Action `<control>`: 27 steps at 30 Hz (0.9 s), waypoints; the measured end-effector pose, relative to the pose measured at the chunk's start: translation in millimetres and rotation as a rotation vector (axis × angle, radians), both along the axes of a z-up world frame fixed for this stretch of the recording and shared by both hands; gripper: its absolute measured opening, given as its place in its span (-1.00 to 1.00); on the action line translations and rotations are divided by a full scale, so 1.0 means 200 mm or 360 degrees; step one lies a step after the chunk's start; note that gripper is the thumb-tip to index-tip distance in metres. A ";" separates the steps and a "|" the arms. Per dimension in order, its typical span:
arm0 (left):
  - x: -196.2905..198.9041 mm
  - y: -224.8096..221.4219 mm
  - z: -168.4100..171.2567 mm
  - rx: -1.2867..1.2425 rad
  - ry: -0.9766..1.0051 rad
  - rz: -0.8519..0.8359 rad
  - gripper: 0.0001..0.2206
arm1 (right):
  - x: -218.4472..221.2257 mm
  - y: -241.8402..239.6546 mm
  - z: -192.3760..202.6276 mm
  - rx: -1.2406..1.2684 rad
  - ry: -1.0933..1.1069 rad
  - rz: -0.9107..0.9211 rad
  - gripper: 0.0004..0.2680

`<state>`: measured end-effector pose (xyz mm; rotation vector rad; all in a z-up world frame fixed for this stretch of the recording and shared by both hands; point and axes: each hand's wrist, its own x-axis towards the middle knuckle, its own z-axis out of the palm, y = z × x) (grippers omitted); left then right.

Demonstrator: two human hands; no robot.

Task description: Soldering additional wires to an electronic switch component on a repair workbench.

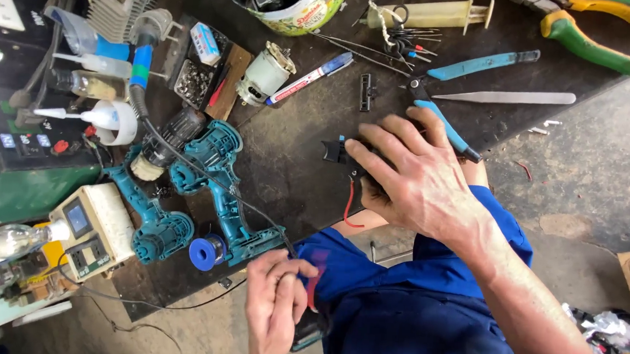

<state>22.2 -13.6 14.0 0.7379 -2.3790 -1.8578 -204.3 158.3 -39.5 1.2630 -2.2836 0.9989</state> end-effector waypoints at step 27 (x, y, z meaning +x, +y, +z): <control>-0.17 0.01 -0.10 -0.0600 0.0445 -0.0607 -0.73 | 0.55 0.08 0.06 -0.0962 -0.1578 0.0846 -0.84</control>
